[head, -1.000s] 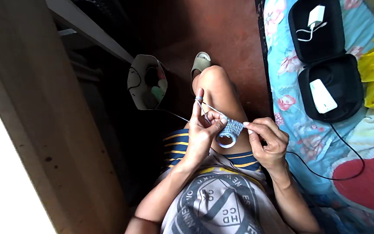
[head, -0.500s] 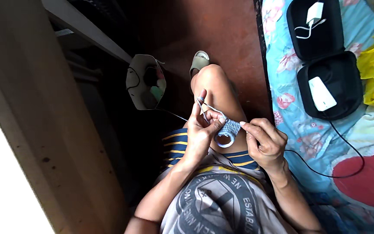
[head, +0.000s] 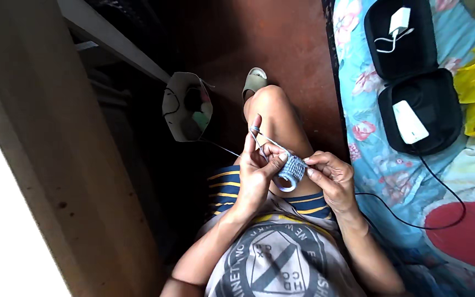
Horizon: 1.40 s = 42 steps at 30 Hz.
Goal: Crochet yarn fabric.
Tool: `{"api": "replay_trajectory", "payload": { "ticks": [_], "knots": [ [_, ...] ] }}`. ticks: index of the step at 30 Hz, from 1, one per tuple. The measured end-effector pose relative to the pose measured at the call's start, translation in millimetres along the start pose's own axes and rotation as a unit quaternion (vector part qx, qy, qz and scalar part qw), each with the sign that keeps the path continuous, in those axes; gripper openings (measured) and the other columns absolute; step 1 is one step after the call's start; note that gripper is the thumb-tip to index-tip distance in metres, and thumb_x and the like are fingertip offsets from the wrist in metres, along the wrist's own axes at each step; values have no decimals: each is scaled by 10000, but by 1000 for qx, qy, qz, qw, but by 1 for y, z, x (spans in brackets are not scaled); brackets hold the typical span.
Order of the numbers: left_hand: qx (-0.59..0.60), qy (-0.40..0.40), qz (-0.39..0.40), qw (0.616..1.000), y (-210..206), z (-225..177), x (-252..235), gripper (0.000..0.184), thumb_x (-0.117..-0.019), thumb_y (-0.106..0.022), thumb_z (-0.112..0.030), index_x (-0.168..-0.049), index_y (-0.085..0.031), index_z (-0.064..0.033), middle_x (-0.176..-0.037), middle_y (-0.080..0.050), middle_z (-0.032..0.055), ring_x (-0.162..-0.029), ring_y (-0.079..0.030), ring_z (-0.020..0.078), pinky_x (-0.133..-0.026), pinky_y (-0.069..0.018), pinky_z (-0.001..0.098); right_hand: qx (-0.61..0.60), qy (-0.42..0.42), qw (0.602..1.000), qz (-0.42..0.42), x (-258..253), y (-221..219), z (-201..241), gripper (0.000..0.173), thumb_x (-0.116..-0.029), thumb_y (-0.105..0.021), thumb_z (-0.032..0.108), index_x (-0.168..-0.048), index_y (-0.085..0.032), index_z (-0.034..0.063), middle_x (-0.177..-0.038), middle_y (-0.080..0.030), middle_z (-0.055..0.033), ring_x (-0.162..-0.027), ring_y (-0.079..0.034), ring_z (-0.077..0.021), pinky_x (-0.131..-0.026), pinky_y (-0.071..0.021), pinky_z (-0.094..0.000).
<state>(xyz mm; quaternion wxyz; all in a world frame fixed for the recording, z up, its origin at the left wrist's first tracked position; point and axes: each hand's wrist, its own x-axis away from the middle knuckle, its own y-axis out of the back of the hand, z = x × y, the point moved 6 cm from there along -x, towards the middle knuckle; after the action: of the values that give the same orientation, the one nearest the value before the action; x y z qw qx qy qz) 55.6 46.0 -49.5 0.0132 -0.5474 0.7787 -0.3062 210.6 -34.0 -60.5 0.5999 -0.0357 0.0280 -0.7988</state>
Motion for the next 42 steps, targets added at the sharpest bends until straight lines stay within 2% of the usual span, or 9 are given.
{"api": "replay_trajectory", "payload": {
  "ticks": [4,11,21,26,30,34,42],
  "knots": [
    [-4,-18,-5,1000,-1,-2,0,934,-894,-587,143,-1633,-138,-208,-861,-659,52,-707,-663,110,-692,-586,258,42,4,999,-9,2,-1,3,201,-914,-630,3,-1067,-735,81,-932,-698,45,-794,-646,-7,-727,-566,-176],
    [-40,-47,-9,998,-1,-5,2,932,-878,-596,148,-1630,-140,-161,-847,-658,48,-675,-650,100,-655,-574,238,178,83,980,-31,5,-4,16,134,-934,-631,22,-1025,-723,-13,-921,-675,-16,-811,-634,18,-728,-553,-127],
    [-51,-61,-7,997,-1,-5,3,883,-892,-600,133,-1620,-174,-128,-854,-664,45,-679,-653,97,-658,-579,239,268,148,951,-47,5,-6,23,128,-960,-637,50,-1000,-744,-8,-898,-674,-66,-781,-618,-7,-683,-514,-122],
    [-58,-64,-4,996,0,-4,3,840,-891,-613,127,-1598,-228,-109,-862,-673,35,-691,-655,92,-664,-579,240,327,176,927,-52,6,-8,25,141,-965,-629,59,-991,-757,6,-860,-660,-88,-732,-611,-57,-639,-505,-159],
    [-52,-60,-6,997,0,-3,3,834,-885,-615,129,-1594,-241,-102,-859,-685,32,-689,-662,86,-672,-584,236,305,177,935,-48,5,-6,24,135,-962,-635,57,-989,-758,6,-866,-661,-83,-736,-606,-44,-641,-500,-150],
    [-28,-34,-8,999,0,-2,2,830,-888,-609,132,-1596,-254,-115,-842,-694,41,-680,-666,88,-678,-583,232,235,147,960,-32,3,-4,19,113,-954,-644,44,-998,-737,-3,-909,-669,-51,-806,-627,-6,-709,-534,-126],
    [-5,-20,-8,1000,1,0,3,795,-901,-620,116,-1589,-291,-109,-822,-686,46,-680,-660,87,-683,-580,235,216,169,961,-27,1,-3,19,98,-953,-657,47,-984,-737,-1,-913,-665,-51,-798,-620,-7,-689,-522,-121]
  ]
}}
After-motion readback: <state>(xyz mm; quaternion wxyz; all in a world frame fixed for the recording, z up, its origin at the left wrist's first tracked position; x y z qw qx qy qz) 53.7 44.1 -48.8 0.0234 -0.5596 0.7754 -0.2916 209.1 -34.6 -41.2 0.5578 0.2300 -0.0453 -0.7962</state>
